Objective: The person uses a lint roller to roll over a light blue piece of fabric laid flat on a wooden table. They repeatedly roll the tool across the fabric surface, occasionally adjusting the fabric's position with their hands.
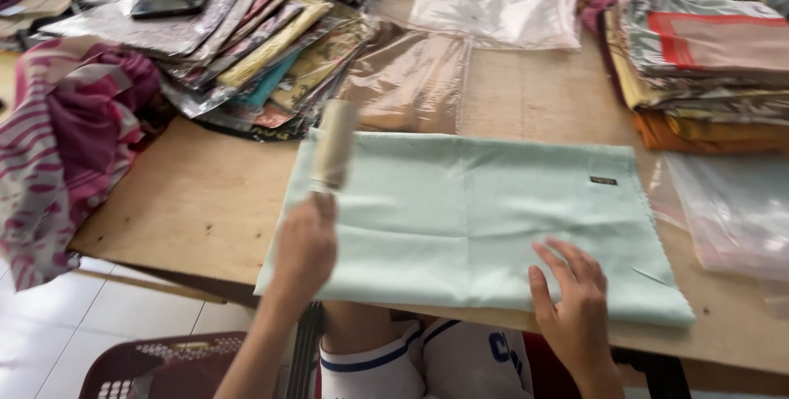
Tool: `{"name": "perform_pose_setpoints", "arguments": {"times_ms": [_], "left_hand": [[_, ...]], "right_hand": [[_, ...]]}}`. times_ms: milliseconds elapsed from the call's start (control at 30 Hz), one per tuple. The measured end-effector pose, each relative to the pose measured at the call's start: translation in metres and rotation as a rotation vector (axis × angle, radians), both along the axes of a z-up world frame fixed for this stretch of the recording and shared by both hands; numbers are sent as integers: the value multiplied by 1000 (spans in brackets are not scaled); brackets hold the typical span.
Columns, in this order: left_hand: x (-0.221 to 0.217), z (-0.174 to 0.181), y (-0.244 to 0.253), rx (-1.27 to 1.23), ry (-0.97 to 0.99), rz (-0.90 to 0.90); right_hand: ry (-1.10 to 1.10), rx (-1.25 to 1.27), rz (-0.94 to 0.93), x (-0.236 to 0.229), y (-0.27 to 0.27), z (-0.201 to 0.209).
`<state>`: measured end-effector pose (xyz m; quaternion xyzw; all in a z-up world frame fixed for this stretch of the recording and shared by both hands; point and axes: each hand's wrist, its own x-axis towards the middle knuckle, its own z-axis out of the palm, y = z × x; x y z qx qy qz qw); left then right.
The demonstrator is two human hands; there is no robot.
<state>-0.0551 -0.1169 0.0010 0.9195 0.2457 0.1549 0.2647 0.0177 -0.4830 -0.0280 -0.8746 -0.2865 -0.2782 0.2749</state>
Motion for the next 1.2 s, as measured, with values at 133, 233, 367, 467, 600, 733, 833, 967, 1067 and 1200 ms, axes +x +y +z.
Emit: {"name": "perform_pose_setpoints", "arguments": {"times_ms": [133,233,367,467,600,733,833,967,1067,1200], "left_hand": [[3,24,-90,-573,-183,-363],[-1,41,-127,-477,-204,-721],[-11,37,-144,-411,-208,-887],[-8,17,-144,-479,-186,-786],[4,29,-146,-808,-149,-502],[44,15,-151,-1063,-213,-316],[56,31,-151,-1192,-187,-372],[81,19,-125,-846,-125,-614],[102,1,-84,-267,-71,-661],[114,6,-38,310,114,-534]], "right_hand": [[251,403,115,-29,26,45],[403,808,331,-13,29,70],[204,594,455,-2,29,100],[345,637,579,2,38,93],[532,669,448,2,43,39],[1070,208,366,-23,75,57],[717,186,288,-4,87,31],[736,101,195,10,93,50],[671,-162,44,28,79,46],[677,-517,-40,34,80,50]]}}
